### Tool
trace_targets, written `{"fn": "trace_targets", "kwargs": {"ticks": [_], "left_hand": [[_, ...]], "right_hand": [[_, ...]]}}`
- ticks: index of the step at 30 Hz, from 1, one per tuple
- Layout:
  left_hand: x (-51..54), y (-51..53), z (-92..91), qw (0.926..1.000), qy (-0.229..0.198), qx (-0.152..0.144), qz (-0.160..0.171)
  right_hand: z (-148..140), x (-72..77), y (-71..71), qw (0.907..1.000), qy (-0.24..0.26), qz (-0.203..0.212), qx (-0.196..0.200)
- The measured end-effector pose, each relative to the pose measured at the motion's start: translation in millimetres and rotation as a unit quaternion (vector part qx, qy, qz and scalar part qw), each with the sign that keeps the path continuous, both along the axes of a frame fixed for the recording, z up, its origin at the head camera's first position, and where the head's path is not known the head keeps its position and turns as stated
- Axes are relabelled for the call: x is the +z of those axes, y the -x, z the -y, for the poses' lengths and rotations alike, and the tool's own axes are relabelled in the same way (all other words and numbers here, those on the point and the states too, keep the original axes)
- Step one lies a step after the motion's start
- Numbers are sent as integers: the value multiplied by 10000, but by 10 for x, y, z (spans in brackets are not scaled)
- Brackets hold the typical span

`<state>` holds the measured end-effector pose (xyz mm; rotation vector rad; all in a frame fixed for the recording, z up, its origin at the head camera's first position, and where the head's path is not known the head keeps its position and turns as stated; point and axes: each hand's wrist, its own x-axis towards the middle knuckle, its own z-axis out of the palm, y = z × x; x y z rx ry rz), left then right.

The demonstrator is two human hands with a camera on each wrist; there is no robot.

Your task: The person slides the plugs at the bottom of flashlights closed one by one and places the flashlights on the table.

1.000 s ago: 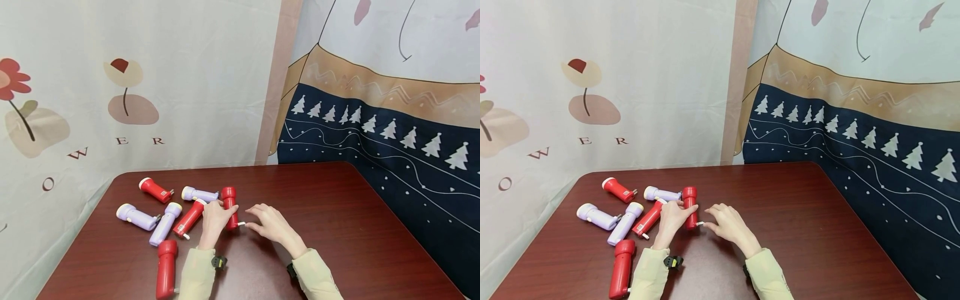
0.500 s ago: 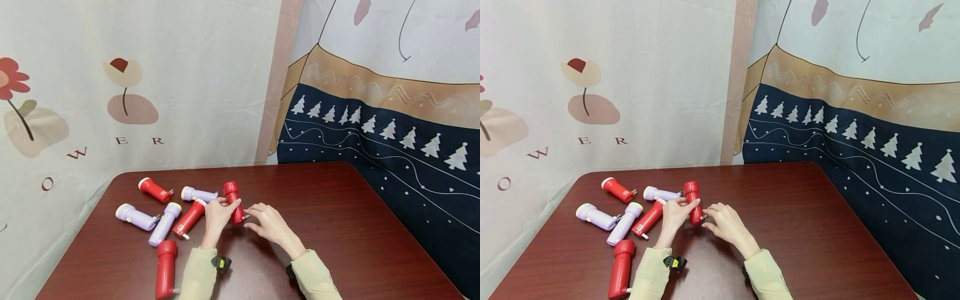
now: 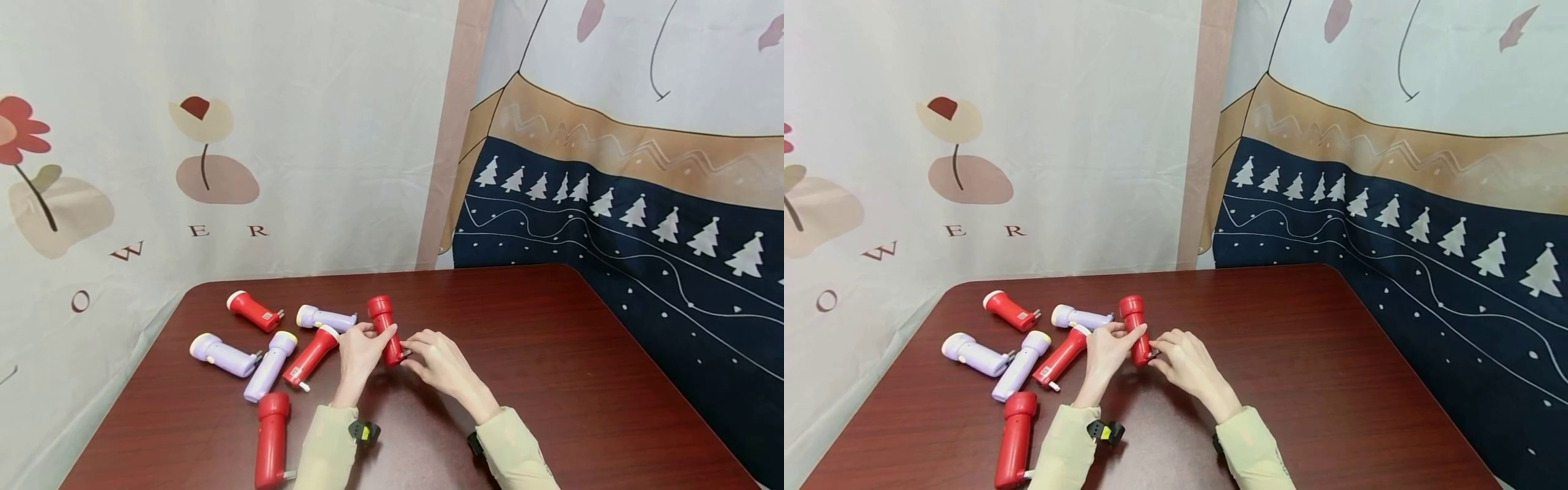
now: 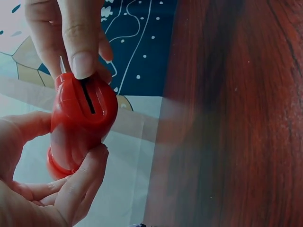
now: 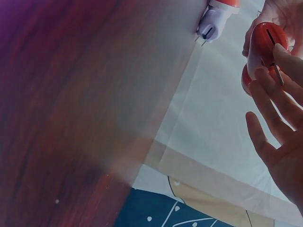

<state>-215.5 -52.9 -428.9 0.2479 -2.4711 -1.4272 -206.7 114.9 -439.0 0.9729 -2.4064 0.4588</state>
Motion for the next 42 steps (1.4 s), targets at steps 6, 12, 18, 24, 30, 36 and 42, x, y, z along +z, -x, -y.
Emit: {"fn": "trace_targets", "kwargs": {"ticks": [6,12,18,24,30,36,42], "left_hand": [[7,-4,-32,9998,167,59,-135],[27,-16,-51,9994,261,62,-234],[38,-29,-55,9992,247,40,-305],[45,-39,-63,9992,237,68,-329],[46,-42,-67,9993,212,77,-296],[37,-37,-77,9993,205,95,-309],[29,-32,-83,9993,192,119,-289]], "right_hand": [[-18,2,3,9997,46,-220,81],[-28,17,6,9993,96,-339,114],[-27,35,1,9991,153,-362,150],[-27,44,-6,9994,144,-302,105],[-26,47,-10,9993,151,-318,114],[-28,43,-7,9991,141,-374,130],[-33,34,-5,9991,91,-396,118]]}}
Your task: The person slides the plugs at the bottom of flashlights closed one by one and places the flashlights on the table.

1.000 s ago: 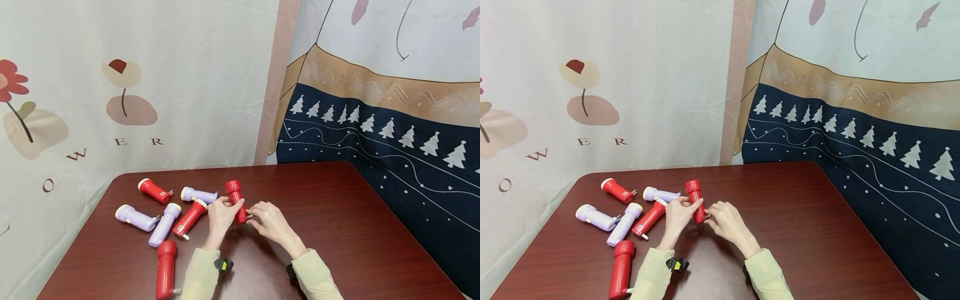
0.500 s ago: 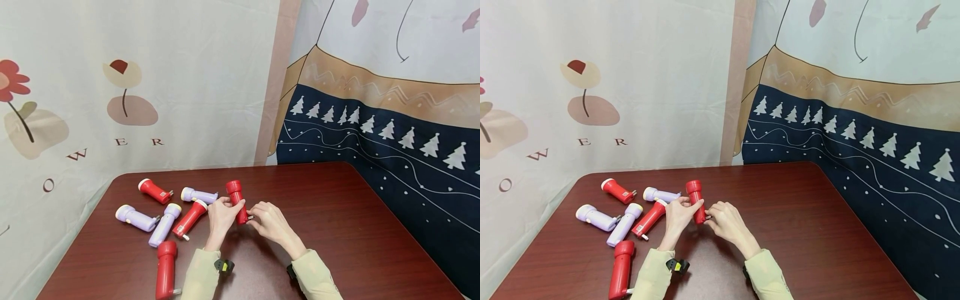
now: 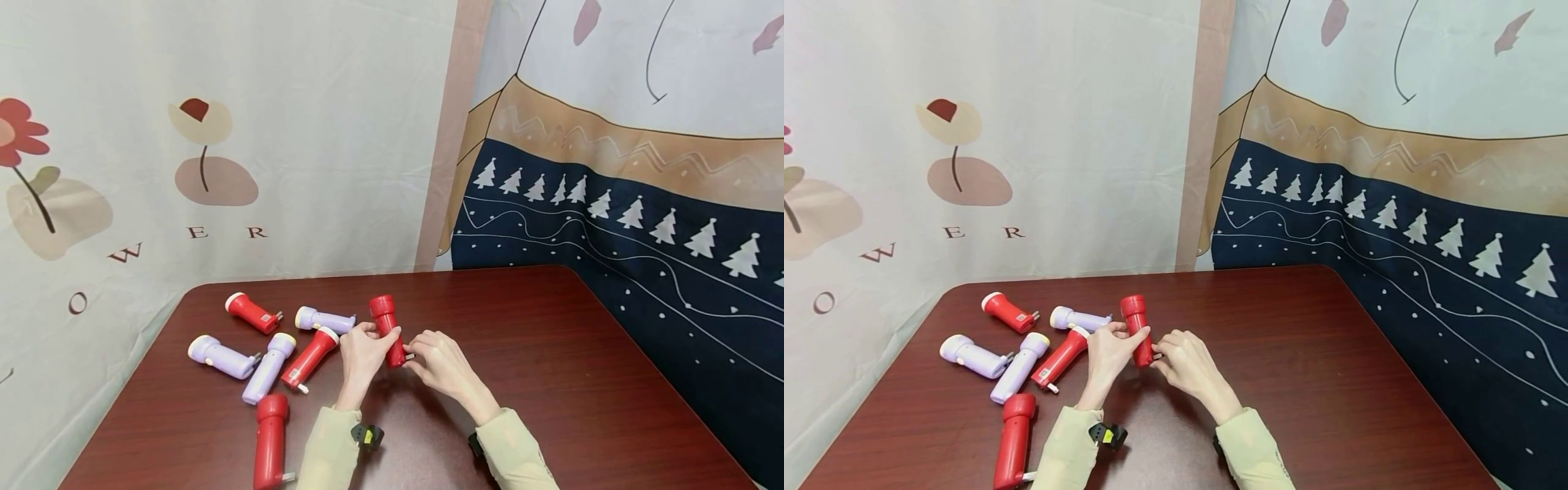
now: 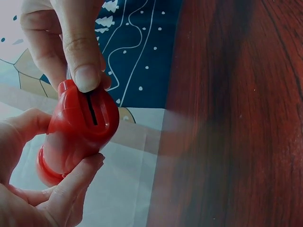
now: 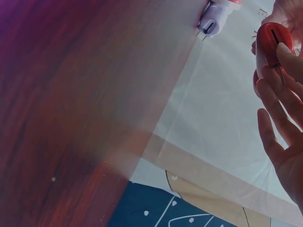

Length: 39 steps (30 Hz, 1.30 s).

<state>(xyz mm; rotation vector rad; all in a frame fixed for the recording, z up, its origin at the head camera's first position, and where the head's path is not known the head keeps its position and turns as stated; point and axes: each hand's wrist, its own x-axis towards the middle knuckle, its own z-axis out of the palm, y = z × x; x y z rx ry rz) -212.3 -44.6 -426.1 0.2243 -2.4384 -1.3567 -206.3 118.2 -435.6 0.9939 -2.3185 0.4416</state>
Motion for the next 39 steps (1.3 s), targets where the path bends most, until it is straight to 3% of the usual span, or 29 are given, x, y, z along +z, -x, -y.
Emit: {"fn": "trace_targets", "kwargs": {"ticks": [11,20,39], "left_hand": [[17,-17,-19,9999,-88,14,147],[-6,-12,-24,9998,-48,11,166],[-9,-16,-25,9997,-117,15,193]], "right_hand": [[-1,2,0,9999,-69,-144,-43],[7,22,-28,9998,-91,63,-165],[18,-11,-4,9995,-142,-216,-201]]}}
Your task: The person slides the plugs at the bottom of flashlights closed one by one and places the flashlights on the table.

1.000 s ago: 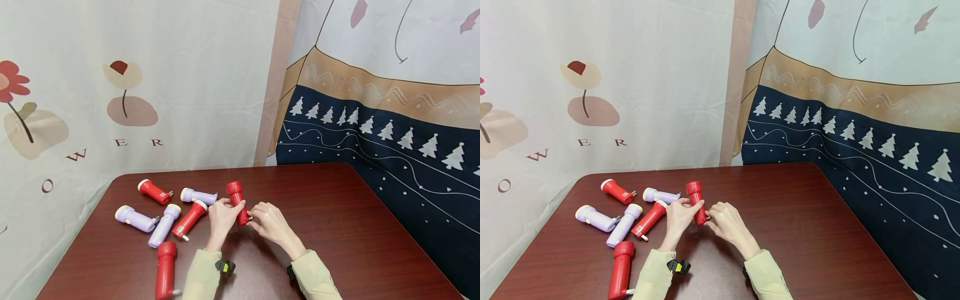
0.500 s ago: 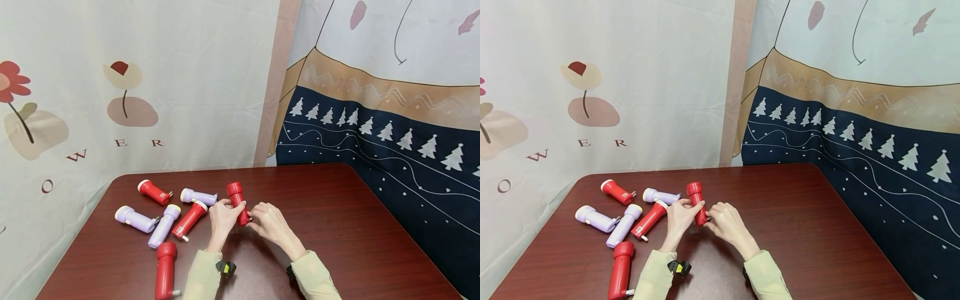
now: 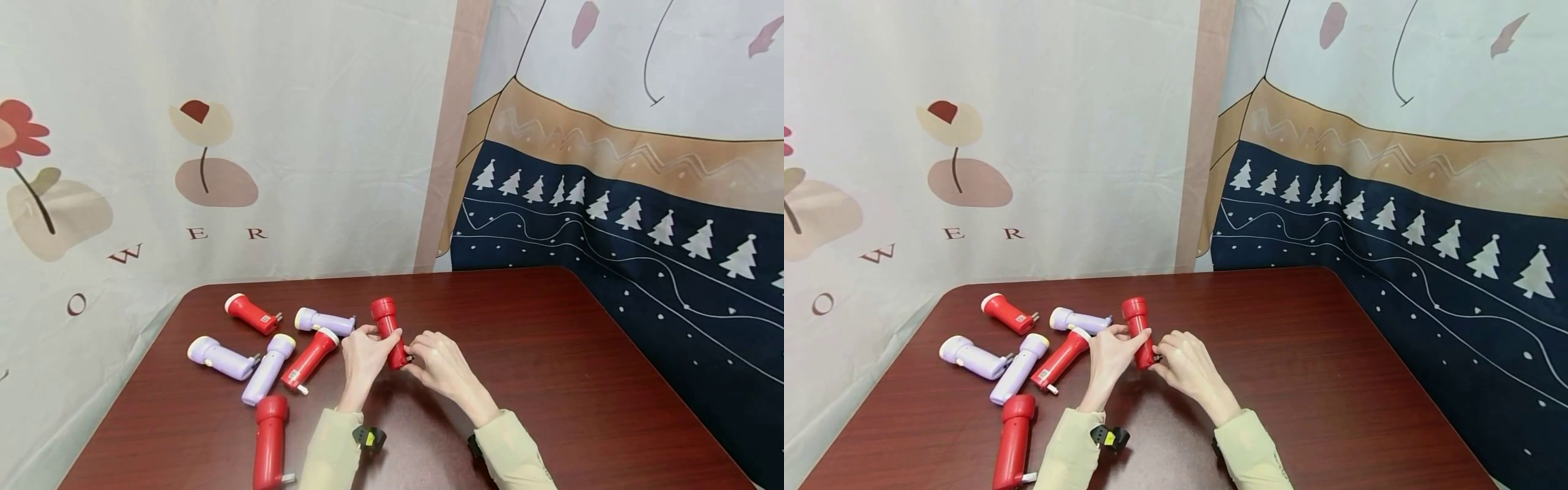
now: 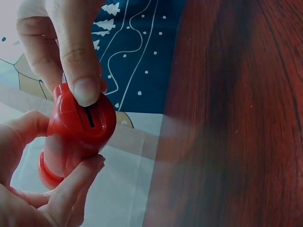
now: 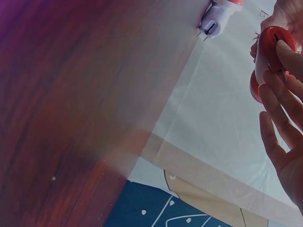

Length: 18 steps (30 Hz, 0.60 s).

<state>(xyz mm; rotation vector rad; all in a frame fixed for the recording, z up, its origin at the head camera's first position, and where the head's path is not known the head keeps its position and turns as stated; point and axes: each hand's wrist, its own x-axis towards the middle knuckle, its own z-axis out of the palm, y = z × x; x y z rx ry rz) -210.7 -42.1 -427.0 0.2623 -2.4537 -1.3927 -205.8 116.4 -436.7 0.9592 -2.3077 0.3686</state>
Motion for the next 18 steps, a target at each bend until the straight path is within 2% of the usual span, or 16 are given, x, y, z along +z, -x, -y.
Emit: {"fn": "trace_targets", "kwargs": {"ticks": [10,18], "left_hand": [[-4,4,-27,10000,-6,36,59],[-17,11,-39,9998,-46,73,173]], "right_hand": [[-2,-16,6,9999,-29,-144,15],[-5,-12,5,10000,-12,-96,-8]]}}
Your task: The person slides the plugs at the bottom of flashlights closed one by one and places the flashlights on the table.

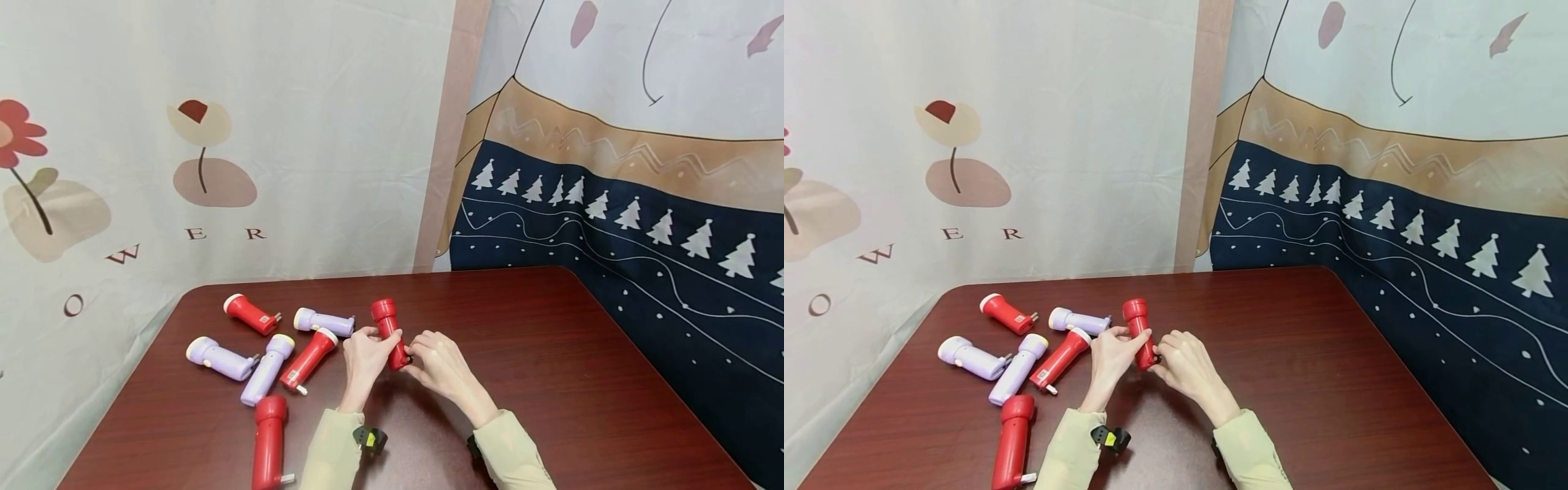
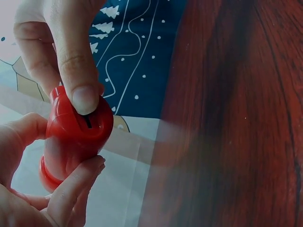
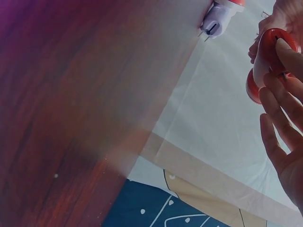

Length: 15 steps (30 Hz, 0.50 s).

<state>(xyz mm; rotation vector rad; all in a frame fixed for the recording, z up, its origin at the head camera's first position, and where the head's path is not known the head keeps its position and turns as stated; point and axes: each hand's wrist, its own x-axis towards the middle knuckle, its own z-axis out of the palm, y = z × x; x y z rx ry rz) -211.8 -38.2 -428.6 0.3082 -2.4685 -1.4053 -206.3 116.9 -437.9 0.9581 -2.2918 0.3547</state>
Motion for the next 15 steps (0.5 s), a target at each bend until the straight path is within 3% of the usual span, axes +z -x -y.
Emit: {"fn": "trace_targets", "kwargs": {"ticks": [15], "left_hand": [[30,4,0,10000,-15,-25,59]], "right_hand": [[21,20,-12,9999,8,-80,-122]]}}
